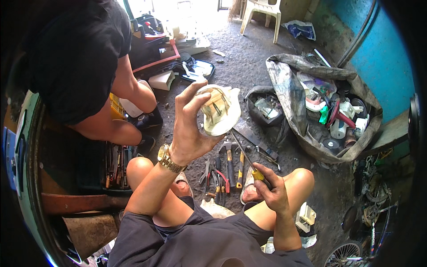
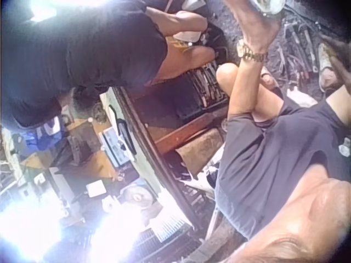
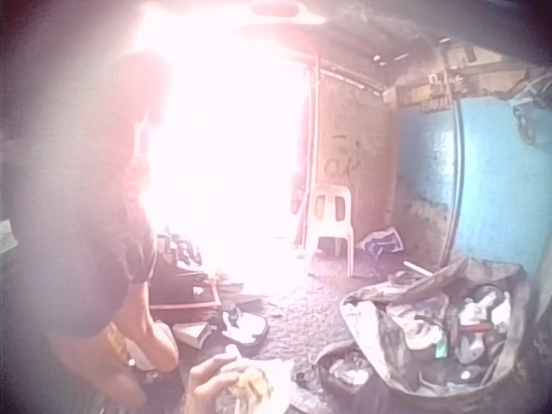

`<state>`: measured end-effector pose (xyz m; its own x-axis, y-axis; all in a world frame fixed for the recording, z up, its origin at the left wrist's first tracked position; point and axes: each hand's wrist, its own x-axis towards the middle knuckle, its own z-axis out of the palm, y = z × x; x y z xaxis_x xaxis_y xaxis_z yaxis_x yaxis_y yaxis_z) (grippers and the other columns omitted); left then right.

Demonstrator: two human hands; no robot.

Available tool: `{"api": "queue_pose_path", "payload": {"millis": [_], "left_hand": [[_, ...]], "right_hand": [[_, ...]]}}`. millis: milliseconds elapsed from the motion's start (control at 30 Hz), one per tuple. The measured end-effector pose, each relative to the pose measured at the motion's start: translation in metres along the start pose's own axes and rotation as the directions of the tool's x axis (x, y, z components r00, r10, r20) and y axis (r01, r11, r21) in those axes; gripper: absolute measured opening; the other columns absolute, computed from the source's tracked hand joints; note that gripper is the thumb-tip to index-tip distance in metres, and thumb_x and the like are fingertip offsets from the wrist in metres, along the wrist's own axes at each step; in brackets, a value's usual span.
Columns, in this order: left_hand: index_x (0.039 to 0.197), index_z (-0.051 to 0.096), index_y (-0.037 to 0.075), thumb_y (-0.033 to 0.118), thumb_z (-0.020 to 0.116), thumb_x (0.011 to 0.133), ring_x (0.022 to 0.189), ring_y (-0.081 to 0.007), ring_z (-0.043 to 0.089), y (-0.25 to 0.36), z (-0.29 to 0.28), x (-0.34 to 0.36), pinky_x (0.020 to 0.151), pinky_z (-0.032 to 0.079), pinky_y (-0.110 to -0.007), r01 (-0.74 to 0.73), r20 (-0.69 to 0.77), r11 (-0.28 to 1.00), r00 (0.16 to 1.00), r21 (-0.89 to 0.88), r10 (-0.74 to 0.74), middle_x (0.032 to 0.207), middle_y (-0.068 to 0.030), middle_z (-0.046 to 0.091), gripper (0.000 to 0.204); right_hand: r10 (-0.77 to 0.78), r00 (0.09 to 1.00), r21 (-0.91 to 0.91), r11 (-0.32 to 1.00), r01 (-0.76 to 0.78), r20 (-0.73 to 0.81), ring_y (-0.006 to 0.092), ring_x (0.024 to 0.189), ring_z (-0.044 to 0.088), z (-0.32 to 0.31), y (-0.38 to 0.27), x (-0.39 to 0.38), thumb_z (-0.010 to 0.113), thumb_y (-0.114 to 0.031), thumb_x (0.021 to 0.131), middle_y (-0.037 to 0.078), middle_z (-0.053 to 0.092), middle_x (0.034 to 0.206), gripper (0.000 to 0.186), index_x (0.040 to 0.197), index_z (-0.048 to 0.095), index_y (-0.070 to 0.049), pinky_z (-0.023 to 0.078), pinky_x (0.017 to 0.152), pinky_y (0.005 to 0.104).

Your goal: The person sits on the floor in a cluttered workshop and uses a screwdriver to disassemble and reassemble a white plastic object. They also handle a metal strainer and a green plastic frame, placing them aside. Another person is visible in the background.

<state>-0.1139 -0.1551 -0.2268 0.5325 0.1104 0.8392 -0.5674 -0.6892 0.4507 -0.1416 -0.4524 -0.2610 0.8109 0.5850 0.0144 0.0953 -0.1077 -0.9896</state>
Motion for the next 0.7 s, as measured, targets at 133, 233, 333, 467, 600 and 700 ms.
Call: {"api": "queue_pose_path", "payload": {"millis": [133,233,333,467,600,700], "left_hand": [[0.144,0.032,0.009,0.01,0.092,0.068,0.132,-0.0335,0.05,-0.019,-0.012,-0.001,0.106,0.051,-0.045,-0.022,-0.124,1.0,0.992,-0.01,0.02,0.149,-0.0229,0.036,0.097],[0.147,0.027,0.011,0.025,0.099,0.062,0.133,-0.0348,0.047,-0.016,-0.01,0.006,0.105,0.049,-0.046,-0.036,-0.188,0.985,0.98,0.17,0.068,0.148,-0.0223,0.037,0.112],[0.143,0.034,0.01,0.047,0.099,0.053,0.131,-0.0368,0.047,0.012,0.003,-0.006,0.107,0.044,-0.049,-0.122,-0.064,0.958,0.988,0.259,0.144,0.146,-0.0222,0.04,0.117],[0.143,0.046,0.016,0.022,0.098,0.053,0.135,-0.0444,0.043,0.05,0.028,-0.03,0.11,0.04,-0.053,-0.208,0.431,0.975,0.875,-0.076,0.221,0.144,-0.0225,0.046,0.104],[0.153,0.037,0.014,0.032,0.099,0.055,0.149,-0.0405,0.031,0.036,0.026,-0.019,0.12,0.025,-0.056,0.071,0.535,0.901,0.823,-0.428,0.189,0.157,-0.0199,0.038,0.117],[0.159,0.027,0.006,0.052,0.092,0.065,0.153,-0.0327,0.026,0.013,0.025,-0.02,0.122,0.021,-0.052,0.556,0.406,0.622,0.83,-0.552,-0.382,0.161,-0.0208,0.033,0.123]], "right_hand": [[0.13,0.99,0.035,0.991,-0.131,0.048,0.009,0.065,0.058,-0.021,0.026,-0.024,0.059,0.002,0.097,0.01,0.061,0.1,0.041,0.137,0.053,-0.004,0.05,0.055,0.0241],[0.025,0.998,0.553,0.833,0.012,-0.059,0.0152,0.068,0.063,-0.004,0.03,-0.027,0.053,0.001,0.099,0.013,0.063,0.105,0.037,0.134,0.047,-0.009,0.052,0.057,0.026],[0.097,0.994,0.496,0.866,-0.06,-0.049,0.0163,0.057,0.061,0.022,-0.005,0.019,0.058,-0.013,0.099,0.017,0.064,0.111,0.045,0.139,0.04,-0.006,0.055,0.054,0.0277],[0.215,0.973,0.751,0.656,-0.079,-0.085,0.0142,0.06,0.065,0.031,-0.003,0.049,0.071,-0.027,0.093,0.012,0.067,0.114,0.059,0.143,0.046,-0.006,0.054,0.052,0.0265],[0.384,0.914,0.692,0.696,-0.19,-0.134,0.0146,0.069,0.069,0.013,0.011,0.04,0.074,-0.02,0.086,0.009,0.071,0.099,0.051,0.131,0.057,-0.003,0.052,0.047,0.0259],[0.353,0.931,0.632,0.743,-0.22,-0.092,0.0134,0.054,0.063,0.0,0.0,0.05,0.074,-0.022,0.084,0.01,0.072,0.093,0.05,0.127,0.059,-0.002,0.049,0.042,0.0262]]}}
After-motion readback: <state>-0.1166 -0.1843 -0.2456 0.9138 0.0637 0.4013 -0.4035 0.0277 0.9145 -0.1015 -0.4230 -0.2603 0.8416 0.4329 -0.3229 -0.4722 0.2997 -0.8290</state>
